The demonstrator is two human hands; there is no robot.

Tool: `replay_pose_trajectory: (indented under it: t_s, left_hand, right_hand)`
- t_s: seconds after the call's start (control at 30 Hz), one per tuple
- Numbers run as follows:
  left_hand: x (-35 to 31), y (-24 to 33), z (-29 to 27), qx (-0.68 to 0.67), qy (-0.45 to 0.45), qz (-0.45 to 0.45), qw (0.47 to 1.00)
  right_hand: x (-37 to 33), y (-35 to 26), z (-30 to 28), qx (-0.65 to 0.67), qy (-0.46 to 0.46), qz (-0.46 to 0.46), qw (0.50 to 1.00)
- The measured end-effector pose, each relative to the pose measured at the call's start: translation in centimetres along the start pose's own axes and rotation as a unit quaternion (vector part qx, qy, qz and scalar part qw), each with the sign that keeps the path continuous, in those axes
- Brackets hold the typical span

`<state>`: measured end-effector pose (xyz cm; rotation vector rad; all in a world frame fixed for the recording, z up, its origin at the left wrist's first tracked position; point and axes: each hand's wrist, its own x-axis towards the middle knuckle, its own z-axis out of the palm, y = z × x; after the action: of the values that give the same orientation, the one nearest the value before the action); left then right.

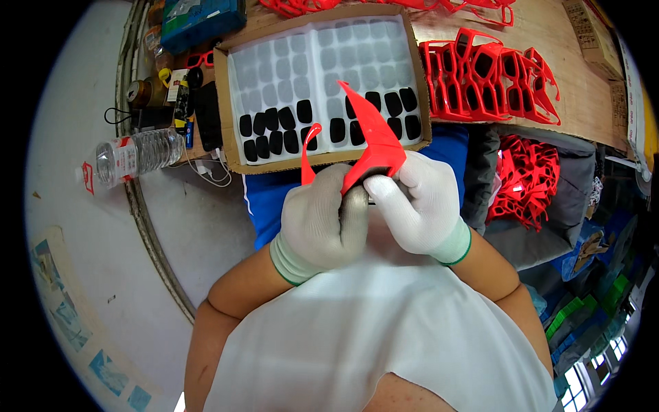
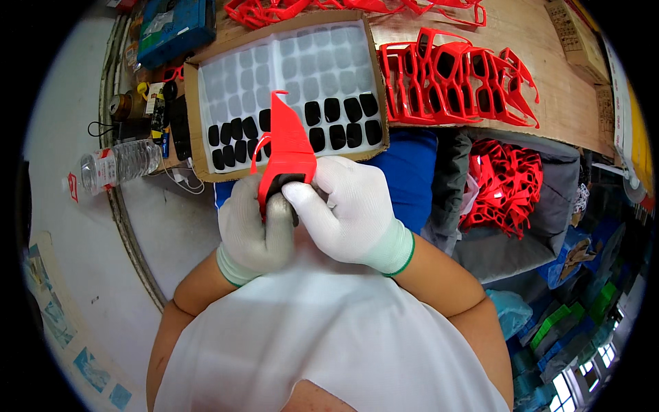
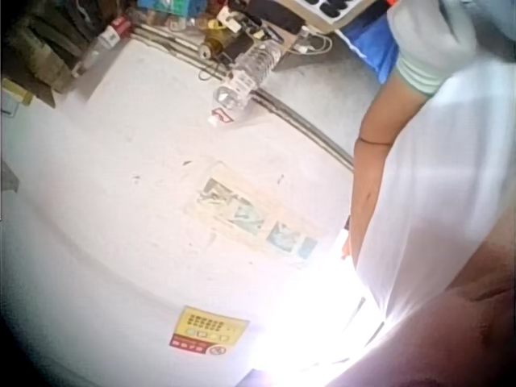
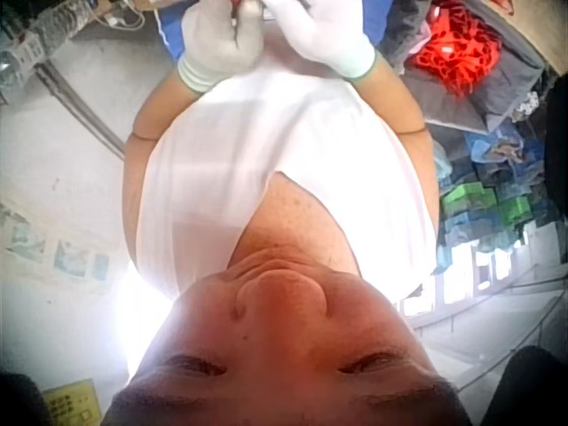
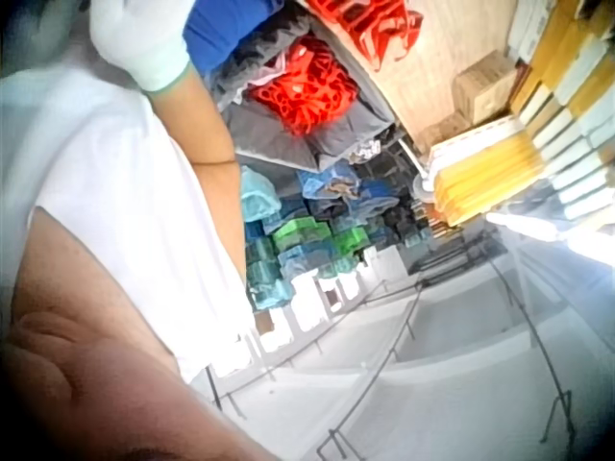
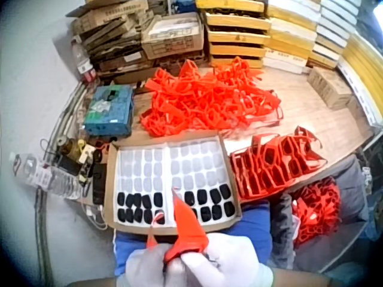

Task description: The person inserts black lenses into red plastic frames one at a time. They pick up a frame, press a lens into each side, and place the completed pair on the table. The process repeats with multiple frames and lenses.

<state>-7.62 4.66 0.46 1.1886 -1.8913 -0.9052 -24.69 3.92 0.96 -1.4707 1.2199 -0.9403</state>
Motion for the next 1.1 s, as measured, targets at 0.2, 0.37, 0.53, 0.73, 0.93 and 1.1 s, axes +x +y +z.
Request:
replay_pose_trajectory:
  t_s: [0.2, 0.37, 0.53, 0.73, 0.93, 1.1]
  left_hand:
    - [0.6, -0.8, -1.6, -0.023, -0.104, -0.067, 0.992]
    - [1.1, -0.9, -2.7, 0.092, -0.269, -0.059, 0.957]
    - [4.0, -2.0, -4.5, -0.004, -0.348, -0.038, 0.937]
    - [5.6, -18.0, 0.4, 0.351, -0.128, -0.272, 0.887]
    - [6.2, -19.2, 1.2, 0.358, -0.129, -0.341, 0.860]
    - [5.6, -15.1, -0.5, 0.152, -0.037, -0.288, 0.945]
  right_hand:
    - [-1.0, 2.2, -0.1, 0.080, 0.028, 0.076, 0.994]
    - [-0.5, 2.6, -1.1, -0.089, 0.026, -0.082, 0.992]
    - [-0.7, 3.6, -3.9, -0.075, -0.190, -0.127, 0.971]
    - [-1.4, 1.6, -4.6, 0.105, -0.121, 0.109, 0.981]
    - [-1.5, 1.0, -4.6, 0.333, -0.001, 0.257, 0.907]
    - [-1.1, 1.9, -4.7, 0.385, -0.009, 0.244, 0.890]
